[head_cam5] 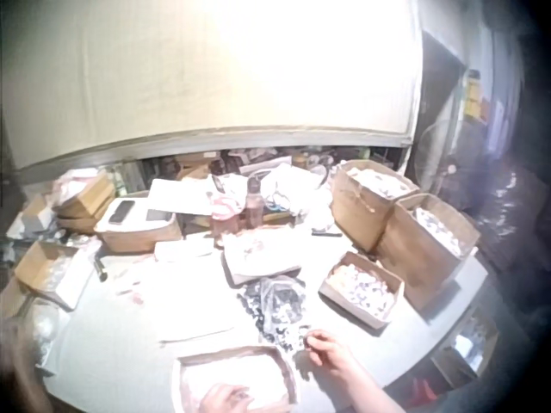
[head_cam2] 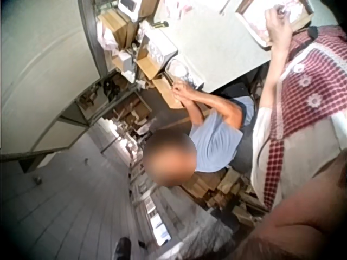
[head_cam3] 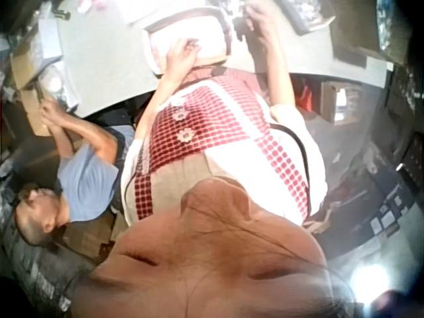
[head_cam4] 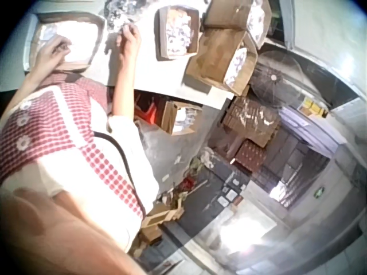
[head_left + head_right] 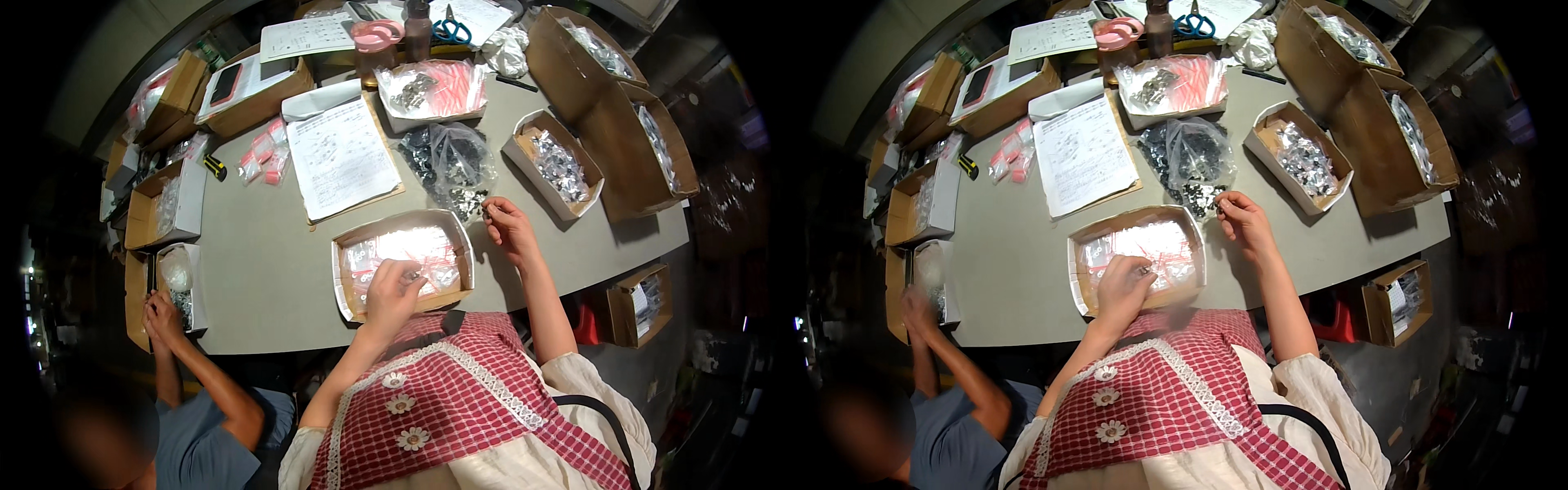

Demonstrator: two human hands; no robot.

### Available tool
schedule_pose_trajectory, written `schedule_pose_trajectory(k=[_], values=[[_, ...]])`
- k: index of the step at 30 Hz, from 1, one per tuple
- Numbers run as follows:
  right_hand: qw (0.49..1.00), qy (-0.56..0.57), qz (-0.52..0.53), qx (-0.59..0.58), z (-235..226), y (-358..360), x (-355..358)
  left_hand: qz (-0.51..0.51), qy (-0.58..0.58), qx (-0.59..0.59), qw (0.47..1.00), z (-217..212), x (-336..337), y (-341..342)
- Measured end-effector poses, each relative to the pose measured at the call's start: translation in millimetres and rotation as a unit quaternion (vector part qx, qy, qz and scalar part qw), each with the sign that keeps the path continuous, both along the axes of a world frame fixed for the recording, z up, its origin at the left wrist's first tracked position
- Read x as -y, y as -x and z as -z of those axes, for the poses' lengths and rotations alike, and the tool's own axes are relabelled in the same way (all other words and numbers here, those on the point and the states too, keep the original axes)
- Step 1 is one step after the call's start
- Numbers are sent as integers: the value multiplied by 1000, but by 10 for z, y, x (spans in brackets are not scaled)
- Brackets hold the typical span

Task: The person picks up small black circular parts from a container by hand and places them into individual plastic bags on a workbench.

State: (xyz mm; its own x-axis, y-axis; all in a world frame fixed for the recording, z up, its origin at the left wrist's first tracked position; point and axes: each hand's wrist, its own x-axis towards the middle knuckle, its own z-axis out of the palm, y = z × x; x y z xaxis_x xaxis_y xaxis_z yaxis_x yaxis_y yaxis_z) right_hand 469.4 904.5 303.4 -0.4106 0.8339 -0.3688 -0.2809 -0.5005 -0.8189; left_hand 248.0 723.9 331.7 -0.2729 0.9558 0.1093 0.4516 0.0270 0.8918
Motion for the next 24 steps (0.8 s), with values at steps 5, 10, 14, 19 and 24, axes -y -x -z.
schedule_pose_trajectory(k=[5, 10, 14, 19, 24], values=[[1000, 14, 9, -25, 106, 122, 11, 3, 9, -23, 1000, -37, -13, 14], [981, -164, -81, 59, -440, 403, 477, -1, -3, -3, 1000, -30, -1, 12], [858, -459, -154, 171, -576, 585, 721, 5, -30, 4, 1000, -10, -8, 2], [821, -513, -202, 150, -626, 696, 812, 1, -44, -18, 999, 16, 27, 7], [811, -519, -216, 163, -713, 604, 741, 19, -48, -24, 998, 22, 71, 34]])
